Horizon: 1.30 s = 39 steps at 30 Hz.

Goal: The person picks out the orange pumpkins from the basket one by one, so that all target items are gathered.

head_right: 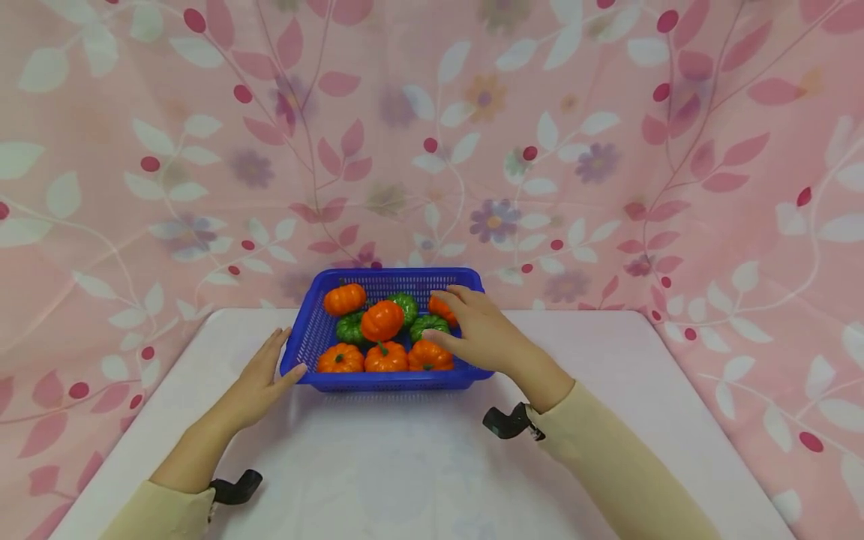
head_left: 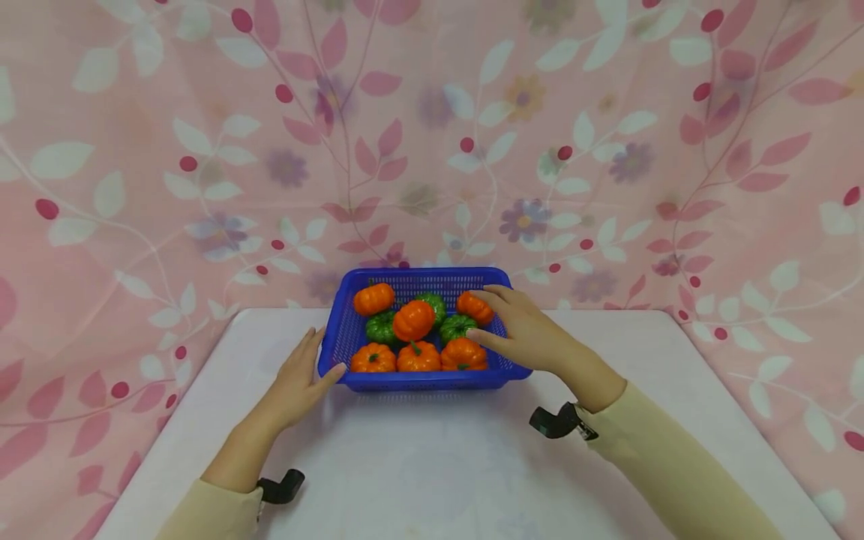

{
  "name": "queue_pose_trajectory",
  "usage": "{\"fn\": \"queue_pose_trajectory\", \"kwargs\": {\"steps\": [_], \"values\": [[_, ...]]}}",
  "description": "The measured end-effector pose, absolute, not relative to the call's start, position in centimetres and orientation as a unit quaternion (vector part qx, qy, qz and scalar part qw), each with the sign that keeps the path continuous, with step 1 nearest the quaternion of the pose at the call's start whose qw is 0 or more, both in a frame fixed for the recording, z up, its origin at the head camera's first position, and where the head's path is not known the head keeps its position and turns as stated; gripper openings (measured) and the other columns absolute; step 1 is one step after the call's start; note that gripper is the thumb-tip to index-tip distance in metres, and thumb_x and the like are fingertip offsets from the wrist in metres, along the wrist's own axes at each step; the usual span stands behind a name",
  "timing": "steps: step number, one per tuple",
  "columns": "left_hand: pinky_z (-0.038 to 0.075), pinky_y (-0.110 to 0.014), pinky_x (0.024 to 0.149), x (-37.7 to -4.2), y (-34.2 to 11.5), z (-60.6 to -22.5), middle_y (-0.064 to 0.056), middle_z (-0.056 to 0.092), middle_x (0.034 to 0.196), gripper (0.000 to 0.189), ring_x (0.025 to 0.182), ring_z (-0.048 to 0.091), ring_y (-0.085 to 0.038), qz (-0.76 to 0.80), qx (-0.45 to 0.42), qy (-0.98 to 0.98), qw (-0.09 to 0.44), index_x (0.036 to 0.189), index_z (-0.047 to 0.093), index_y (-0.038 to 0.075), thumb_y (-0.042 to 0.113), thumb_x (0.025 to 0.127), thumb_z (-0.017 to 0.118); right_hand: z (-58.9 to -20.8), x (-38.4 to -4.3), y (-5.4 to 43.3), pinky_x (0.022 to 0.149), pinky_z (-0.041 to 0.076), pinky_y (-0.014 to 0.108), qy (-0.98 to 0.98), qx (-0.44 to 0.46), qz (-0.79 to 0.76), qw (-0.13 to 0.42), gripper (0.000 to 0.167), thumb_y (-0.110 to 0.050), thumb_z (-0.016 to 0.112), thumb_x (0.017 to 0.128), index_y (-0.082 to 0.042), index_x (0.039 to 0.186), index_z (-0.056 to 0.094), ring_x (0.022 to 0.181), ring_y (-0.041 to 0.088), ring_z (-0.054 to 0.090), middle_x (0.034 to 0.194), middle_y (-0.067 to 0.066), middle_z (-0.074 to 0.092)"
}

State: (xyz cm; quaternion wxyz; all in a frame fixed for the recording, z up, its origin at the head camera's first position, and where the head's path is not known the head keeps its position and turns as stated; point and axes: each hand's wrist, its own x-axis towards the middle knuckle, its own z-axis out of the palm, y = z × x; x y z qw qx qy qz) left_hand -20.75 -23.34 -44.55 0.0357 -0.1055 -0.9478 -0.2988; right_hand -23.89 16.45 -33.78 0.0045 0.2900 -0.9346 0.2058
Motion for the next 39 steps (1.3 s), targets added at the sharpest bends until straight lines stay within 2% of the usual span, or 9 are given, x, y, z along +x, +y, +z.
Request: {"fn": "queue_pose_trajectory", "kwargs": {"steps": [9,15,19,27,39], "values": [[0.015,-0.068,0.115,-20.8,-23.1,-45.2,-0.029,0.015,0.162,0.087,0.147,0.017,-0.050,-0.287,-0.106,-0.951,0.036,0.160,0.014,0.003,0.056,0.101,0.048,-33.5,-25.8,13.4,0.113,0.032,0.061,-0.930,0.294,0.220,-0.011,0.072,-0.059,0.051,0.098,-0.018,0.155,0.038,0.144,0.038,0.033,0.158,0.014,0.034],[0.016,-0.067,0.115,-20.5,-23.0,-44.9,-0.030,0.017,0.161,0.086,0.147,0.018,-0.050,-0.284,-0.114,-0.951,0.043,0.159,0.014,0.000,0.054,0.101,0.048,-33.4,-27.7,11.2,0.114,0.034,0.054,-0.928,0.279,0.240,-0.050,0.068,-0.052,0.053,0.100,-0.014,0.154,0.039,0.139,0.035,0.041,0.156,0.014,0.038],[0.016,-0.066,0.115,-20.4,-23.0,-44.9,-0.030,0.017,0.161,0.086,0.147,0.018,-0.049,-0.281,-0.119,-0.951,0.048,0.159,0.015,-0.002,0.053,0.102,0.049,-33.4,-28.9,10.1,0.113,0.036,0.052,-0.922,0.265,0.270,-0.082,0.067,-0.049,0.053,0.102,-0.011,0.154,0.038,0.138,0.034,0.044,0.153,0.015,0.042],[0.018,-0.063,0.117,-20.8,-23.0,-45.0,-0.025,0.015,0.163,0.087,0.149,0.018,-0.045,-0.268,-0.132,-0.952,0.064,0.157,0.017,-0.005,0.052,0.101,0.051,-33.4,-30.7,8.7,0.109,0.040,0.053,-0.905,0.224,0.333,-0.139,0.066,-0.049,0.055,0.100,-0.014,0.154,0.038,0.134,0.036,0.046,0.150,0.018,0.044],[0.022,-0.064,0.115,-20.9,-22.7,-45.0,-0.022,0.017,0.164,0.087,0.147,0.022,-0.046,-0.304,-0.114,-0.944,0.059,0.158,0.019,-0.002,0.047,0.098,0.061,-34.7,-33.1,7.8,0.108,0.042,0.053,-0.897,0.189,0.348,-0.196,0.070,-0.044,0.061,0.098,-0.011,0.154,0.036,0.133,0.036,0.046,0.151,0.020,0.042]]}}
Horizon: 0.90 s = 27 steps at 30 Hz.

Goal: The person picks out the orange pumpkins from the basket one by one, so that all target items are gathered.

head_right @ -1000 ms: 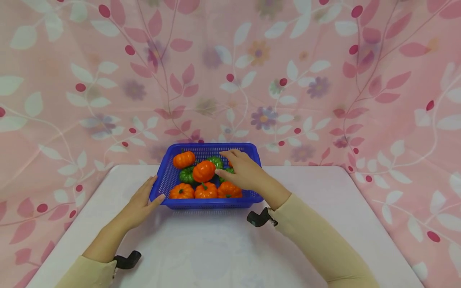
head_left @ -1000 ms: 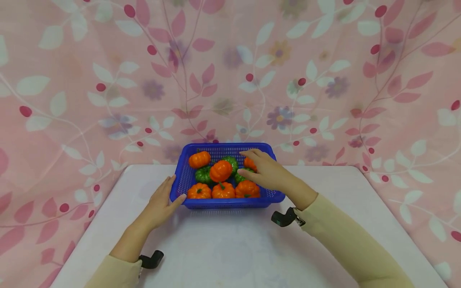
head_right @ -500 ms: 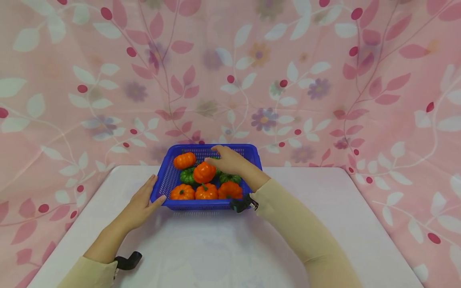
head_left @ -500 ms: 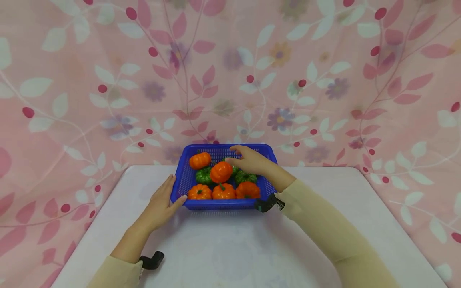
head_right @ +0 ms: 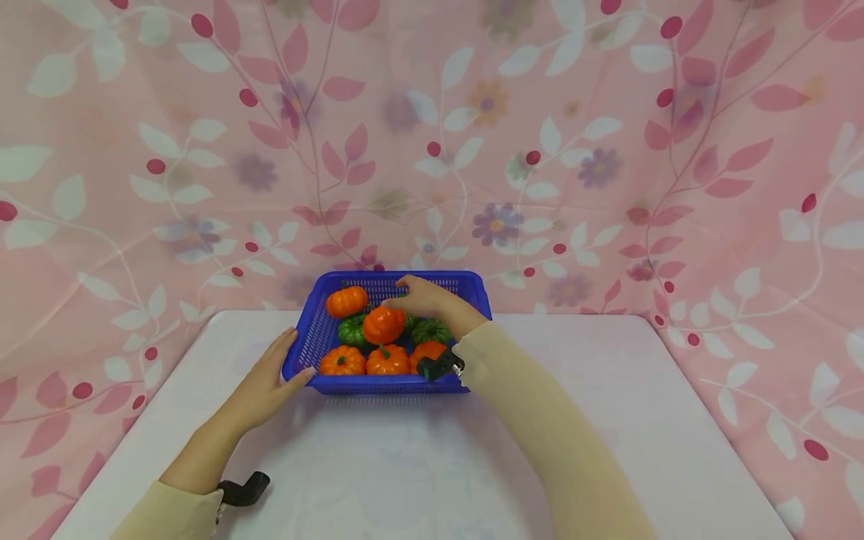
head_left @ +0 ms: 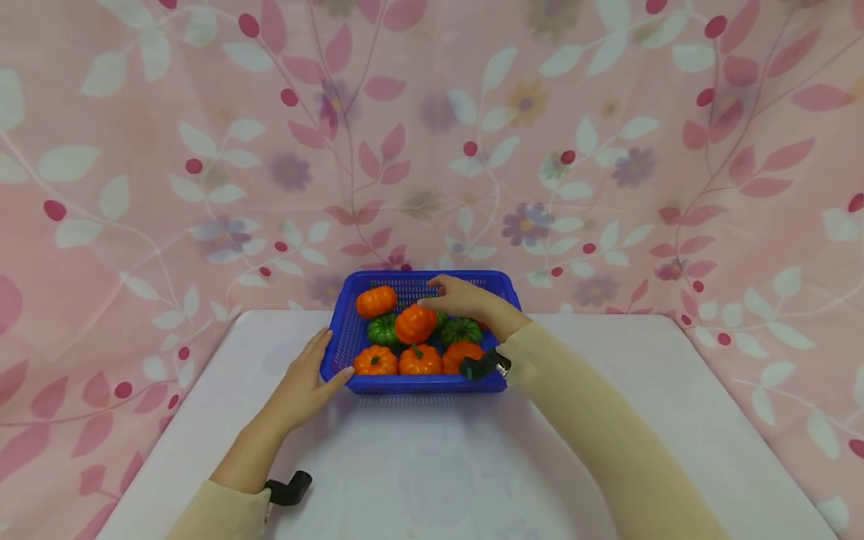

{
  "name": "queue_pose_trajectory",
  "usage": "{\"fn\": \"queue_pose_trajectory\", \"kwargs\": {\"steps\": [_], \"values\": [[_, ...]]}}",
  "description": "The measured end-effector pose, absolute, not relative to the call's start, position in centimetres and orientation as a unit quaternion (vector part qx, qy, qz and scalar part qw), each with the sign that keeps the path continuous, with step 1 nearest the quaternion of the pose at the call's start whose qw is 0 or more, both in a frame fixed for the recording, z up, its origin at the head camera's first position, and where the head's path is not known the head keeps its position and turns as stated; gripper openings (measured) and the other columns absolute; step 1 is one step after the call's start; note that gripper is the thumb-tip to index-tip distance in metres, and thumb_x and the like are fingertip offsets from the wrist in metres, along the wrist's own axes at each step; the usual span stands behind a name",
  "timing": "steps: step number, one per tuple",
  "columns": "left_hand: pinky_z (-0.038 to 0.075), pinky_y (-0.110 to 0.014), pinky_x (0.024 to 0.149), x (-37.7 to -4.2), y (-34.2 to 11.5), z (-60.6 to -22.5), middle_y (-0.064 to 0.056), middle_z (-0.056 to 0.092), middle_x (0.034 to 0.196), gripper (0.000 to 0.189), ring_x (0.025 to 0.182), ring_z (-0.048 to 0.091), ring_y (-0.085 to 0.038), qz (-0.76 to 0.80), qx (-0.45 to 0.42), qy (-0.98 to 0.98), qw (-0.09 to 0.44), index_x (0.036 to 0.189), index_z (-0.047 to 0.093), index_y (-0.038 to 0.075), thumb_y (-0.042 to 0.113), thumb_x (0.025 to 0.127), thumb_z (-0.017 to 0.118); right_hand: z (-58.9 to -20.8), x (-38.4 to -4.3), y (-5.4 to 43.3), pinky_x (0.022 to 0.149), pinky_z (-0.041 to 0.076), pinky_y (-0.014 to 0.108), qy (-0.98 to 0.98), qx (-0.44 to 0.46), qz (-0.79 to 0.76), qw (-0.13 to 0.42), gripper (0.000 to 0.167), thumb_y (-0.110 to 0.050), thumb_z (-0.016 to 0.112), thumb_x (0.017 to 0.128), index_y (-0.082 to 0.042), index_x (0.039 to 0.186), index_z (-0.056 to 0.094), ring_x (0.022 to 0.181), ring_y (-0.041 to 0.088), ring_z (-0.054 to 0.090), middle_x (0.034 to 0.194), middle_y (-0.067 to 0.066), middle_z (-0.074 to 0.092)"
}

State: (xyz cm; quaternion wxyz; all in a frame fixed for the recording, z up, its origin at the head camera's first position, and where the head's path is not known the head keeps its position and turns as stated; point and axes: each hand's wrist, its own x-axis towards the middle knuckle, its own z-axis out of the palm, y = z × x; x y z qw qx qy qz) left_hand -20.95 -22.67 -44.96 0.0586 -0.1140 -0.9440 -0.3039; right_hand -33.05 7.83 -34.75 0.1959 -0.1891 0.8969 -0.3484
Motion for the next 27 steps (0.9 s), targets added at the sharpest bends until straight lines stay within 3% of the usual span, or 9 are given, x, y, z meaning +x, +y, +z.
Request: {"fn": "queue_pose_trajectory", "kwargs": {"steps": [9,16,27], "values": [[0.023,-0.065,0.114,-21.0,-22.4,-44.6,-0.023,0.024,0.161,0.091,0.145,0.027,-0.047,-0.286,-0.117,-0.947,0.083,0.155,0.026,-0.006,0.047,0.093,0.067,-36.3,-34.2,7.0,0.109,0.040,0.051,0.877,-0.174,-0.383,0.234,0.072,-0.044,0.065,0.096,-0.006,0.151,0.039,0.136,0.034,0.043,0.155,0.015,0.038],[0.022,-0.064,0.115,-20.9,-22.3,-44.6,-0.024,0.026,0.160,0.091,0.144,0.028,-0.046,-0.271,-0.121,-0.951,0.091,0.154,0.028,-0.007,0.046,0.093,0.068,-38.0,-34.5,6.9,0.110,0.039,0.050,0.860,-0.135,-0.416,0.264,0.069,-0.046,0.068,0.093,-0.009,0.147,0.044,0.135,0.034,0.044,0.154,0.013,0.039],[0.023,-0.064,0.115,-21.1,-22.5,-45.1,-0.023,0.026,0.161,0.091,0.144,0.028,-0.046,-0.269,-0.125,-0.950,0.098,0.155,0.028,-0.006,0.048,0.093,0.067,-39.5,-34.9,6.7,0.109,0.042,0.047,0.857,-0.141,-0.425,0.258,0.066,-0.048,0.071,0.091,-0.007,0.140,0.053,0.128,0.034,0.053,0.144,0.010,0.051]]}}
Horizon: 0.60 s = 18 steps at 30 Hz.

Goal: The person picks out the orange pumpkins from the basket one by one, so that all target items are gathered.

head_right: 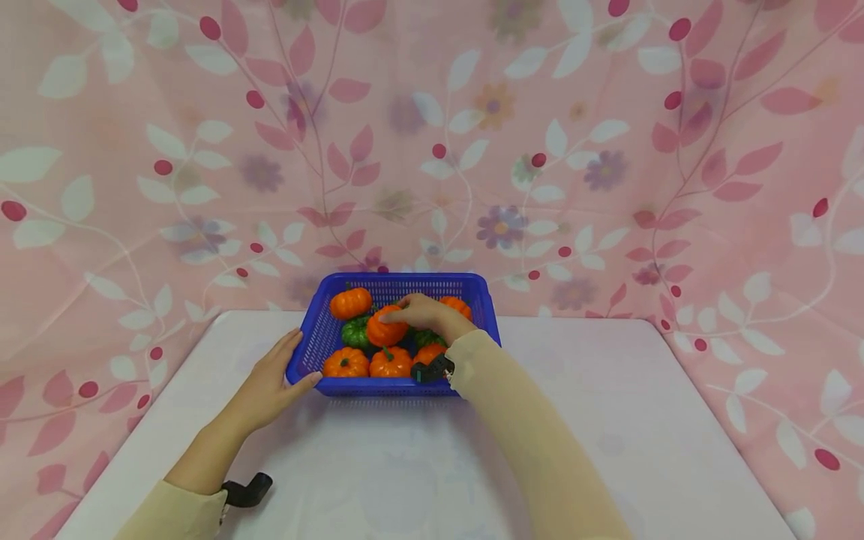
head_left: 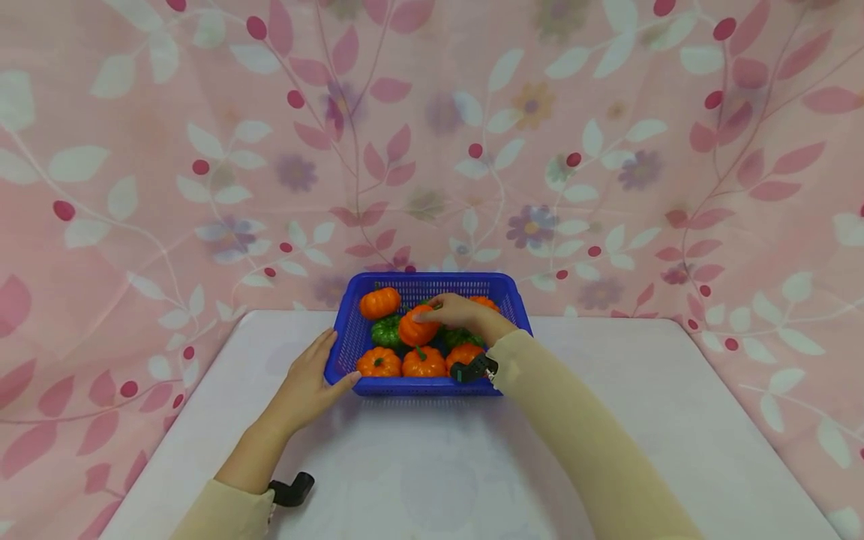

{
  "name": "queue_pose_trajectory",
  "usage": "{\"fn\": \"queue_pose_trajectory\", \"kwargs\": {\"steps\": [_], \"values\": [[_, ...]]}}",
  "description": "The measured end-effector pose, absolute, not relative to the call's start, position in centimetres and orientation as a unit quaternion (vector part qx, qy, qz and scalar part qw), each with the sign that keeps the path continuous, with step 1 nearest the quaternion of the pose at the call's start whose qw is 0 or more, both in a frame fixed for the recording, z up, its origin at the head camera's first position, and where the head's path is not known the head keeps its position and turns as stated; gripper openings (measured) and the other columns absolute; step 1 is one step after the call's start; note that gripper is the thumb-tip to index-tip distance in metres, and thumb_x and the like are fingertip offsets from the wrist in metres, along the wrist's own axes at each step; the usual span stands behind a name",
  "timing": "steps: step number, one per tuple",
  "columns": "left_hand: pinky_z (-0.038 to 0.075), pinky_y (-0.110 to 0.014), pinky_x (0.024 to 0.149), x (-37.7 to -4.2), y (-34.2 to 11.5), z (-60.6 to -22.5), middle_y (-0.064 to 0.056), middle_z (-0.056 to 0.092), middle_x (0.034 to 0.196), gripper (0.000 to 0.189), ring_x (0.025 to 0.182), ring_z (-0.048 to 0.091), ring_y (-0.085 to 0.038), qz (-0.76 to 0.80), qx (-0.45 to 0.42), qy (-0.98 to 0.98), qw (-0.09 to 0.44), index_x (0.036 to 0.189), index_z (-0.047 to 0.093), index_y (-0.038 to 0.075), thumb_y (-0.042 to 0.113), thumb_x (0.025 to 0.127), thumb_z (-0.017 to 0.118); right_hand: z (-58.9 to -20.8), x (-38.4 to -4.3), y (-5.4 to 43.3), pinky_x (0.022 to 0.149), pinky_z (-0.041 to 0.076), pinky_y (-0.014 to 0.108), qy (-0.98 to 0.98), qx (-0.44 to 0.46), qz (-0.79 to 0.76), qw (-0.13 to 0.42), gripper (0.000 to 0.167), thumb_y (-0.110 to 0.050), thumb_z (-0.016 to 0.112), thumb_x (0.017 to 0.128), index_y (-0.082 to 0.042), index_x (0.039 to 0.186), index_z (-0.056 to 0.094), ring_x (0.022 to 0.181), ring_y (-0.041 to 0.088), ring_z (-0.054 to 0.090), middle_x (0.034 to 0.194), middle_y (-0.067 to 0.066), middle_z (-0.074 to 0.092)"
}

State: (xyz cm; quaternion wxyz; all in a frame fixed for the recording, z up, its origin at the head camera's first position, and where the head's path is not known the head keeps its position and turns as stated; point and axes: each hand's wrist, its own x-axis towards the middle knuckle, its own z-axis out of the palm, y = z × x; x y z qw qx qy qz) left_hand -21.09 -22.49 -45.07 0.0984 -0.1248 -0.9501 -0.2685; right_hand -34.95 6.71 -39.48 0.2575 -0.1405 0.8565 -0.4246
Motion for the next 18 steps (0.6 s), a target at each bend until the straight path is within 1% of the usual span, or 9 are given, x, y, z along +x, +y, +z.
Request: {"fn": "queue_pose_trajectory", "kwargs": {"steps": [6,11,14,18], "values": [[0.023,-0.064,0.115,-21.15,-22.59,-45.18,-0.023,0.026,0.161,0.091,0.144,0.028,-0.046,-0.265,-0.124,-0.951,0.096,0.155,0.027,-0.006,0.049,0.093,0.066,-39.42,-34.73,6.67,0.105,0.046,0.045,0.850,-0.147,-0.433,0.262,0.062,-0.042,0.076,0.089,-0.006,0.134,0.054,0.122,0.029,0.055,0.138,0.010,0.053],[0.023,-0.063,0.115,-21.06,-22.53,-45.10,-0.023,0.025,0.161,0.092,0.145,0.027,-0.046,-0.266,-0.124,-0.951,0.096,0.155,0.027,-0.006,0.050,0.093,0.066,-39.30,-34.57,6.45,0.101,0.050,0.043,0.840,-0.151,-0.449,0.265,0.059,-0.035,0.079,0.087,-0.004,0.129,0.053,0.115,0.025,0.058,0.130,0.011,0.056],[0.022,-0.064,0.115,-20.97,-22.46,-45.02,-0.023,0.025,0.161,0.092,0.145,0.027,-0.046,-0.266,-0.123,-0.951,0.095,0.155,0.026,-0.006,0.049,0.093,0.066,-39.32,-34.54,6.42,0.101,0.050,0.043,0.833,-0.154,-0.460,0.265,0.059,-0.032,0.080,0.086,-0.003,0.129,0.051,0.112,0.025,0.060,0.126,0.012,0.057],[0.022,-0.064,0.115,-20.92,-22.37,-44.97,-0.024,0.025,0.161,0.092,0.145,0.027,-0.046,-0.266,-0.122,-0.952,0.094,0.155,0.026,-0.006,0.049,0.093,0.066,-39.28,-34.38,6.64,0.101,0.050,0.044,0.835,-0.160,-0.459,0.259,0.061,-0.034,0.081,0.086,-0.004,0.130,0.051,0.110,0.025,0.061,0.125,0.012,0.057]]}}
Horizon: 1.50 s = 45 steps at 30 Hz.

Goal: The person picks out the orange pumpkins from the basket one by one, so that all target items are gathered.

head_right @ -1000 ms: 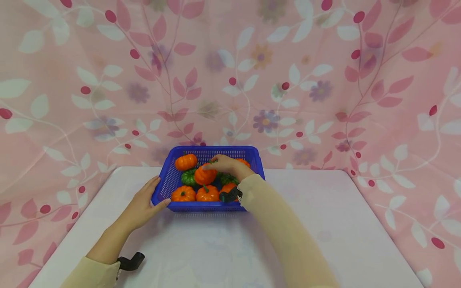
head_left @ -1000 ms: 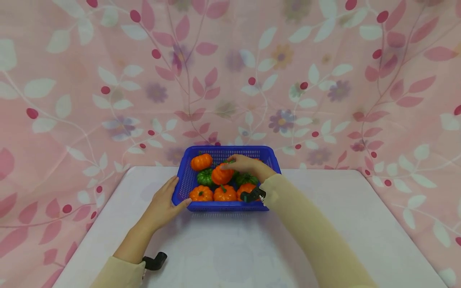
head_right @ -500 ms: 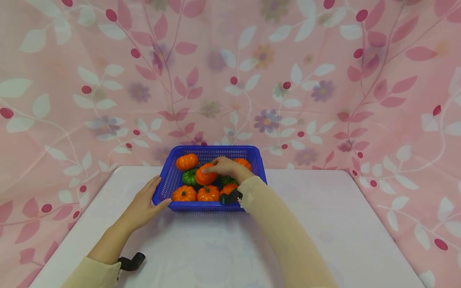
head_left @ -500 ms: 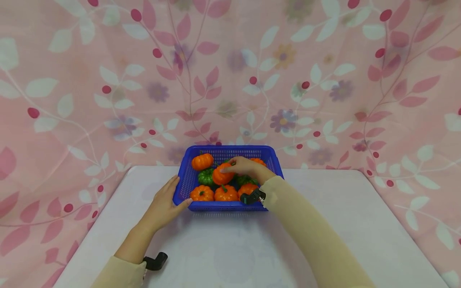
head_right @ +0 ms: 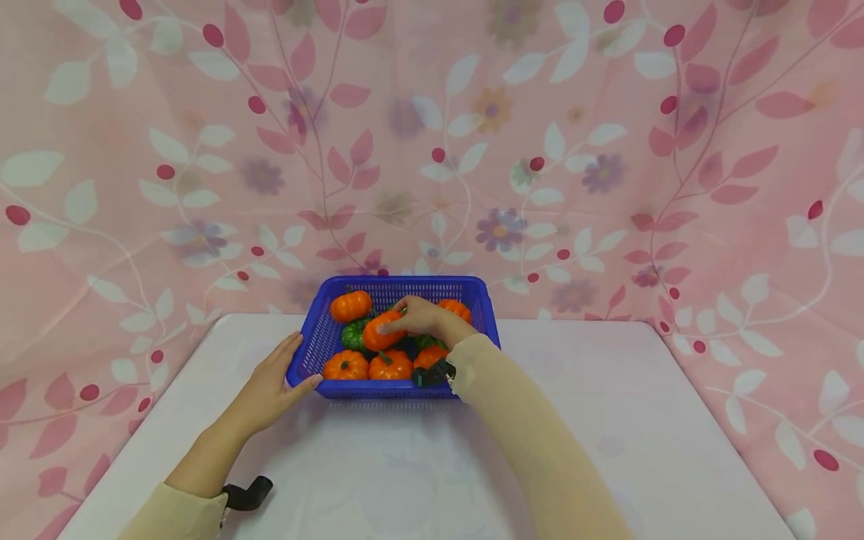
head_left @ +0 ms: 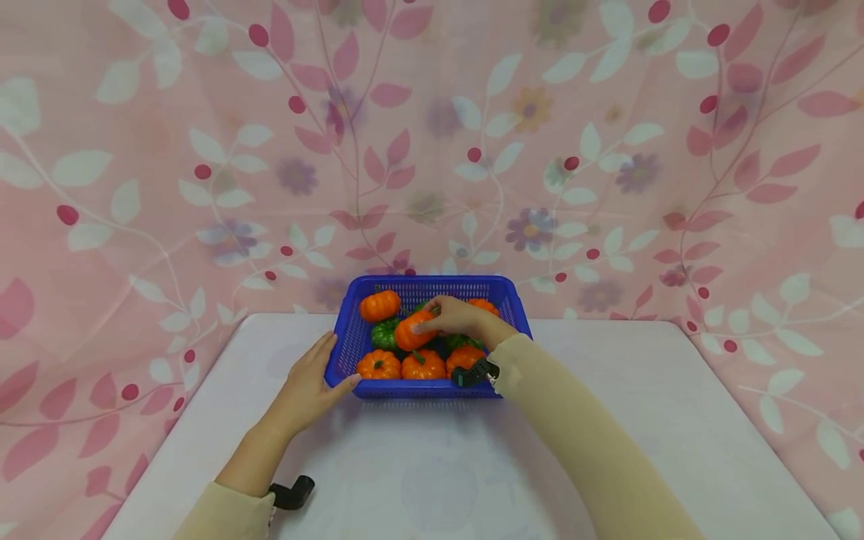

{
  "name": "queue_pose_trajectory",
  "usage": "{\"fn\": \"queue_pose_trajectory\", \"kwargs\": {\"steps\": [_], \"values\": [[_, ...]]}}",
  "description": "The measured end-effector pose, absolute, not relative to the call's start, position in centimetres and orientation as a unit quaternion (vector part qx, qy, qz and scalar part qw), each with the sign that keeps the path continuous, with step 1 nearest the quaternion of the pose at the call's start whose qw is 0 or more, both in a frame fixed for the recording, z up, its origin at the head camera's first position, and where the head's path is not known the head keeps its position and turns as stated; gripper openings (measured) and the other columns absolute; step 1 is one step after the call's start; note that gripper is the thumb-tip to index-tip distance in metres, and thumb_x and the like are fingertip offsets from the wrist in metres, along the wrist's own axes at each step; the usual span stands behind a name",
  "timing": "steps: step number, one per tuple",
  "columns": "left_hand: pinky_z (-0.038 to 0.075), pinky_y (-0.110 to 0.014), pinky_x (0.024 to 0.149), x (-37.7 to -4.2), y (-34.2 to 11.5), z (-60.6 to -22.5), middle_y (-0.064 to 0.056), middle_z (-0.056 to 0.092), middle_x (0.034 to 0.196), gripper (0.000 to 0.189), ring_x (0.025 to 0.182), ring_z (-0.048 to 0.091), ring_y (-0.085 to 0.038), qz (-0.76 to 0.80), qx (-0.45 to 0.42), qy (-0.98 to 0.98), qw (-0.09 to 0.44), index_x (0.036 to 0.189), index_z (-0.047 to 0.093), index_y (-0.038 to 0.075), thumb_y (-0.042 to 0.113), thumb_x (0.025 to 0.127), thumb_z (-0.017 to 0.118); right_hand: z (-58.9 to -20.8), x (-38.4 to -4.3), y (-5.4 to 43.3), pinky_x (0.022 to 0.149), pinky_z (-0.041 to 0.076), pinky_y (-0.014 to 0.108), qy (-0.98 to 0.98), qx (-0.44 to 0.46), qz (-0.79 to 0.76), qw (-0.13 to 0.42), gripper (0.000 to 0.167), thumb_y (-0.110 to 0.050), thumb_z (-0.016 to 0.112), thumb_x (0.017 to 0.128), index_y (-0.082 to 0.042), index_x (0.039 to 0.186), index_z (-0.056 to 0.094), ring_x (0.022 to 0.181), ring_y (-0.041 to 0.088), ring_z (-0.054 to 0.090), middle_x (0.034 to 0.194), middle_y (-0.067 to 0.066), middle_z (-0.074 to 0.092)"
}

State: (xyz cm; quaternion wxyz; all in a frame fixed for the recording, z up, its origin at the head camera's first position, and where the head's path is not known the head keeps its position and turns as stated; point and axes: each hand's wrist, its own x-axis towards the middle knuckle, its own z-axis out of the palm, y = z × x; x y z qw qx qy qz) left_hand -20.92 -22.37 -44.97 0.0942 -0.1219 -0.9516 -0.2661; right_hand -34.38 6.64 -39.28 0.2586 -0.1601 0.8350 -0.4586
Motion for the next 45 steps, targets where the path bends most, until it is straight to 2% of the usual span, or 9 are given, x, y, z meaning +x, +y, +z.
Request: {"fn": "queue_pose_trajectory", "kwargs": {"steps": [6,9,15,23,27,36,45], "values": [[0.022,-0.064,0.115,-20.9,-22.3,-45.1,-0.024,0.025,0.161,0.091,0.145,0.027,-0.046,-0.269,-0.123,-0.950,0.094,0.155,0.026,-0.005,0.048,0.094,0.066,-38.5,-33.9,7.7,0.099,0.050,0.043,0.857,-0.176,-0.426,0.229,0.063,-0.042,0.080,0.084,-0.010,0.130,0.052,0.108,0.026,0.059,0.125,0.010,0.056],[0.022,-0.064,0.115,-20.9,-22.2,-45.1,-0.023,0.024,0.161,0.091,0.145,0.027,-0.046,-0.270,-0.122,-0.951,0.093,0.155,0.026,-0.005,0.049,0.094,0.066,-37.7,-33.6,8.4,0.100,0.048,0.043,0.864,-0.193,-0.412,0.217,0.062,-0.043,0.079,0.085,-0.011,0.131,0.052,0.112,0.026,0.057,0.126,0.011,0.056],[0.022,-0.064,0.115,-20.9,-22.3,-45.1,-0.023,0.023,0.162,0.092,0.146,0.026,-0.045,-0.273,-0.117,-0.951,0.086,0.156,0.025,-0.004,0.050,0.094,0.065,-35.9,-32.9,10.3,0.105,0.045,0.044,0.862,-0.206,-0.416,0.206,0.063,-0.039,0.081,0.085,-0.013,0.133,0.049,0.120,0.027,0.055,0.135,0.011,0.054],[0.022,-0.064,0.115,-20.7,-22.4,-45.1,-0.022,0.022,0.163,0.092,0.147,0.024,-0.045,-0.275,-0.111,-0.952,0.079,0.157,0.023,-0.003,0.050,0.094,0.065,-33.2,-31.0,13.4,0.106,0.044,0.049,0.849,-0.232,-0.446,0.161,0.061,-0.035,0.080,0.086,-0.013,0.134,0.049,0.125,0.030,0.053,0.139,0.010,0.053],[0.022,-0.064,0.115,-20.8,-22.5,-45.2,-0.021,0.021,0.163,0.093,0.147,0.024,-0.045,-0.275,-0.110,-0.952,0.077,0.157,0.022,-0.003,0.051,0.094,0.064,-32.4,-30.1,15.2,0.106,0.046,0.050,0.845,-0.244,-0.452,0.146,0.064,-0.033,0.078,0.088,-0.012,0.139,0.047,0.125,0.034,0.054,0.140,0.011,0.053],[0.023,-0.065,0.114,-20.8,-22.5,-45.4,-0.021,0.022,0.163,0.093,0.146,0.025,-0.045,-0.275,-0.115,-0.951,0.083,0.157,0.022,-0.003,0.052,0.094,0.064,-32.4,-27.7,21.0,0.100,0.050,0.051,0.864,-0.217,-0.444,0.093,0.071,-0.031,0.076,0.090,-0.008,0.148,0.042,0.125,0.037,0.056,0.142,0.017,0.050],[0.022,-0.066,0.114,-21.0,-22.4,-45.2,-0.022,0.021,0.163,0.093,0.147,0.024,-0.045,-0.277,-0.111,-0.951,0.082,0.157,0.022,-0.003,0.050,0.094,0.064,-33.4,-25.6,27.4,0.101,0.047,0.056,0.875,-0.158,-0.454,0.057,0.078,-0.033,0.073,0.093,-0.007,0.154,0.033,0.128,0.043,0.051,0.146,0.023,0.045]]}}
